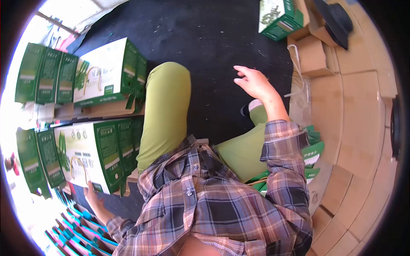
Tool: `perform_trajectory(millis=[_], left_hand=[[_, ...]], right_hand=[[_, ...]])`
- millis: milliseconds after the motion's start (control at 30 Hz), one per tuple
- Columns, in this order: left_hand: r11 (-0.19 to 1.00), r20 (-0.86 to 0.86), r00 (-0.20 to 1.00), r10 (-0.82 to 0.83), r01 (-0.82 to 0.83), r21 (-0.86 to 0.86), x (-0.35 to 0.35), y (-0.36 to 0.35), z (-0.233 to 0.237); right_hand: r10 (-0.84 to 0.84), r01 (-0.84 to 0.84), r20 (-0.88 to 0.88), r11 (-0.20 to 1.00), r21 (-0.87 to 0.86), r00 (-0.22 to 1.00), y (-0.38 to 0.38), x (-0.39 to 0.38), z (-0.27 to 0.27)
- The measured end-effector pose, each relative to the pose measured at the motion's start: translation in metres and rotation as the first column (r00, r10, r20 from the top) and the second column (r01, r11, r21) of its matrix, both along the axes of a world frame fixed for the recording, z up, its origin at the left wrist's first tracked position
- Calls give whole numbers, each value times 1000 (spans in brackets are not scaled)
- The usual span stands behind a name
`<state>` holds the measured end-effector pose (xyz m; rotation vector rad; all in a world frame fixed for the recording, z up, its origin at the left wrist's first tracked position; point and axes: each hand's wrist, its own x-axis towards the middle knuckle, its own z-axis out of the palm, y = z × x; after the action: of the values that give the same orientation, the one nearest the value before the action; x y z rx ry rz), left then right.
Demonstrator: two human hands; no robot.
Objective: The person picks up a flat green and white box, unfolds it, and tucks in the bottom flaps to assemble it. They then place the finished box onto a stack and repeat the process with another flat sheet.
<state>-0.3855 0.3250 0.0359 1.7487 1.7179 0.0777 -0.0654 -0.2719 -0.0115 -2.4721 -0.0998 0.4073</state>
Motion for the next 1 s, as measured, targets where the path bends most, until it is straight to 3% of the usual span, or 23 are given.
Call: perform_trajectory(millis=[33, 67, 100, 167, 200, 233, 300, 367, 433, 467, 533, 600, 633, 700, 767, 833, 900, 933, 1000], left_hand=[[925, 87, 938, -337, 312, 218, -25, 49, -23], [755, -211, 896, -390, 442, 484, -22, 58, -20], [521, -397, 833, -385, 552, 651, -13, 57, -10], [384, -392, 813, -431, 558, 735, 27, 35, 18], [405, -247, 806, -537, 504, 763, 54, 4, 29], [439, -95, 772, -629, 452, 777, 81, -27, 34], [424, 16, 588, -809, 565, 708, 129, -69, 34], [406, 132, 427, -895, 653, 640, 179, -111, 28], [415, 421, 178, -889, 700, 580, 227, -147, 8], [331, 413, 72, -908, 728, 601, 249, -170, 7], [181, 403, -100, -910, 778, 602, 286, -219, 11], [12, 371, -234, -899, 831, 556, 317, -255, 17], [-130, 266, -335, -904, 808, 575, 335, -267, 17], [-239, 350, -416, -840, 861, 449, 360, -293, 16], [-304, 352, -447, -822, 868, 393, 379, -314, 10], [-361, 350, -466, -813, 874, 326, 390, -323, -3], [-381, 194, -428, -883, 894, 235, 401, -315, -34], [-555, -71, -566, -821, 764, 328, 402, -304, -45], [-564, -40, -571, -820, 794, 226, 394, -299, -48]], right_hand=[[25, -25, 16, 1000, 15, 1000, -3, 1, -6], [37, -37, 27, 999, 16, 999, -5, 1, -8], [49, -50, 38, 999, 15, 998, -5, 1, -9], [41, -40, 30, 999, -12, 999, -3, 0, -5], [55, -52, 75, 998, -35, 996, -4, -2, -6], [52, -49, 60, 998, -39, 997, -3, -2, -2], [52, -50, 98, 998, -22, 994, -5, -3, 0], [25, -26, 144, 1000, 6, 989, -10, -5, 2], [-11, 9, 257, 1000, 8, 966, -17, -8, 9], [-44, 45, 256, 999, 1, 966, -23, -11, 15], [-236, 163, 207, 934, 317, 949, -36, -19, 30], [-416, 240, 316, 849, 470, 853, -54, -41, 41], [-510, 260, 350, 786, 561, 786, -65, -56, 45], [-653, 358, 393, 715, 600, 647, -91, -95, 51], [-702, 489, 477, 711, 505, 529, -132, -145, 34], [-828, 665, 422, 552, 503, 368, -172, -207, 0], [-898, 893, 391, 332, 303, 202, -194, -280, -29], [-949, 888, 309, 195, 416, 63, -210, -323, -65], [-956, 838, 65, -217, 500, -287, -213, -400, -126]])
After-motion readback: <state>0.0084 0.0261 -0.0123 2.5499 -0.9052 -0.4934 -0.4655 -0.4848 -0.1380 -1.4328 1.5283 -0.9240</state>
